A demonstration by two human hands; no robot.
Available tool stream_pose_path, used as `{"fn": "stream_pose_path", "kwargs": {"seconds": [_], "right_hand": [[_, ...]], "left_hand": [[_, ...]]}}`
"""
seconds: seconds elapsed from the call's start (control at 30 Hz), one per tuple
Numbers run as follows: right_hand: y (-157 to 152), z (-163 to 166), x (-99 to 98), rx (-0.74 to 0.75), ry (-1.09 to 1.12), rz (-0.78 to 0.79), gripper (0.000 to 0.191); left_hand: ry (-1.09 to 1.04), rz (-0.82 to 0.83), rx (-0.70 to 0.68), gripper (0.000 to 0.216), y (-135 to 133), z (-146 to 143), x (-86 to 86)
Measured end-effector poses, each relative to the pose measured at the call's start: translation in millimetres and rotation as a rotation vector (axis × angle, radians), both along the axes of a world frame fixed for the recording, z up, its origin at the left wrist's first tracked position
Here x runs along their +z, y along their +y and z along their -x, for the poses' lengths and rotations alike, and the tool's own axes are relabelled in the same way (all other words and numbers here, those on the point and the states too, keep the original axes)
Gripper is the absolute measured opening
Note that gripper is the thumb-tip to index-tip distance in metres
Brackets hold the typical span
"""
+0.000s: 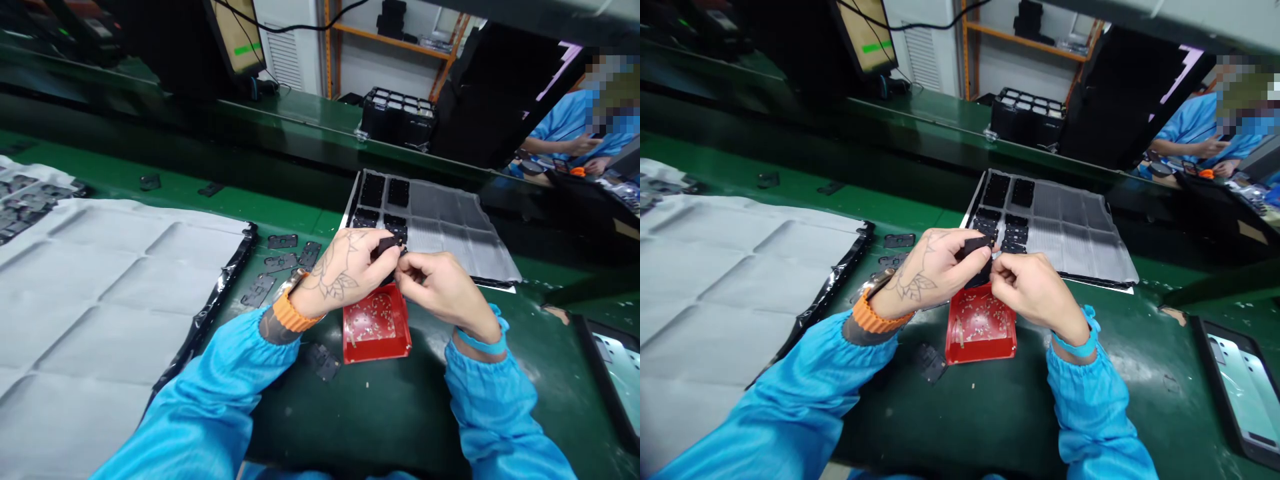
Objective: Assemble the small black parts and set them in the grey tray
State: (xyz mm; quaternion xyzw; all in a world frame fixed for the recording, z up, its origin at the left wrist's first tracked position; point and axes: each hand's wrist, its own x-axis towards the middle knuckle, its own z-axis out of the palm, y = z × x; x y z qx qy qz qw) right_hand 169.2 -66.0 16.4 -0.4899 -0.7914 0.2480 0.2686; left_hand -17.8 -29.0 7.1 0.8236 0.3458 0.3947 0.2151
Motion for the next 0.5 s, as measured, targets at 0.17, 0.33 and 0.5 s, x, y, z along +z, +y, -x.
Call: {"fn": "stream_pose_path", "kwargs": {"seconds": [0.17,0.33,0.5], "right_hand": [[2.1,3.4,-3.2,-0.025,0.067,-0.005,0.015],[6.0,10.9,-10.3,-0.072,0.014,-0.185,0.019],[5.5,10.0,-12.1,-0.064,-0.016,-0.171,0.020]], "left_hand": [[-0.028,-0.039,0.063,0.026,-3.9,-0.8,-0.9],[-0.061,-0.080,0.117,0.020,-3.2,-2.7,-6.0],[-0.017,-0.026,0.095,0.021,0.2,-1.6,-4.9]]}}
